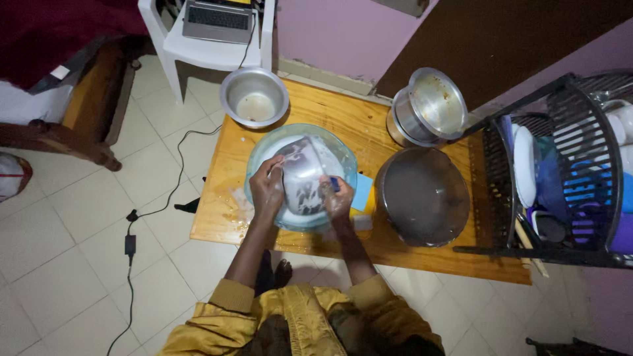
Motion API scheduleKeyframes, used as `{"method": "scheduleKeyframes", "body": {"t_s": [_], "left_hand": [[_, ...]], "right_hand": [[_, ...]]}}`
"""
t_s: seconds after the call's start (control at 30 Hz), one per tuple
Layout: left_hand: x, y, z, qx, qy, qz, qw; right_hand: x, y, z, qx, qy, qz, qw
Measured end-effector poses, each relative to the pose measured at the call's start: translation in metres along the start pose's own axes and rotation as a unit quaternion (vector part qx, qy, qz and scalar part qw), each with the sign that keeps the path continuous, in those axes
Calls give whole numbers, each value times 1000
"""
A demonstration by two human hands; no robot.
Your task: The person washes a pot in a basin filled with soapy water, scrubbing both the interior and exterior surfaces by hand.
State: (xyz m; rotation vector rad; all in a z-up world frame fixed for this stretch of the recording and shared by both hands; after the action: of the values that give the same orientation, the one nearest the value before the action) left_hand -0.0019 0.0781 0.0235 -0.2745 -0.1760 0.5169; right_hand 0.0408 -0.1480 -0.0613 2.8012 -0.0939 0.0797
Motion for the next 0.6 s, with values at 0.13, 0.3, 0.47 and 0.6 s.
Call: {"method": "scheduleKeyframes", "body": {"t_s": [0.13,0.3,0.47,0.6], "left_hand": [[-8,22,-16,-2,29,14,999],[-13,37,-42,-19,32,12,999],[-15,41,-56,14,129,41,991],[-12,32,-62,25,158,19,987]], "right_hand": [[19,14,50,-35,-105,70,991],[29,13,66,347,-67,-62,934],[16,1,23,502,-297,-134,801],[9,-2,1,511,-301,-152,791]]}}
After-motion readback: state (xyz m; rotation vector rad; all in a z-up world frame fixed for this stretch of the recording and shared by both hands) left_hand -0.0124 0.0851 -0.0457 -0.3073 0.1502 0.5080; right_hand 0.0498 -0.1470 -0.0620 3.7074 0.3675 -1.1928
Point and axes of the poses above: each hand's wrist, its own x-axis towards the middle knuckle, its own y-axis out of the back of the hand, z = x × y, the point moved 5 cm from there along x, towards the middle knuckle, and after that the axes turned 12 degrees about -x, right-handed, at the moved point
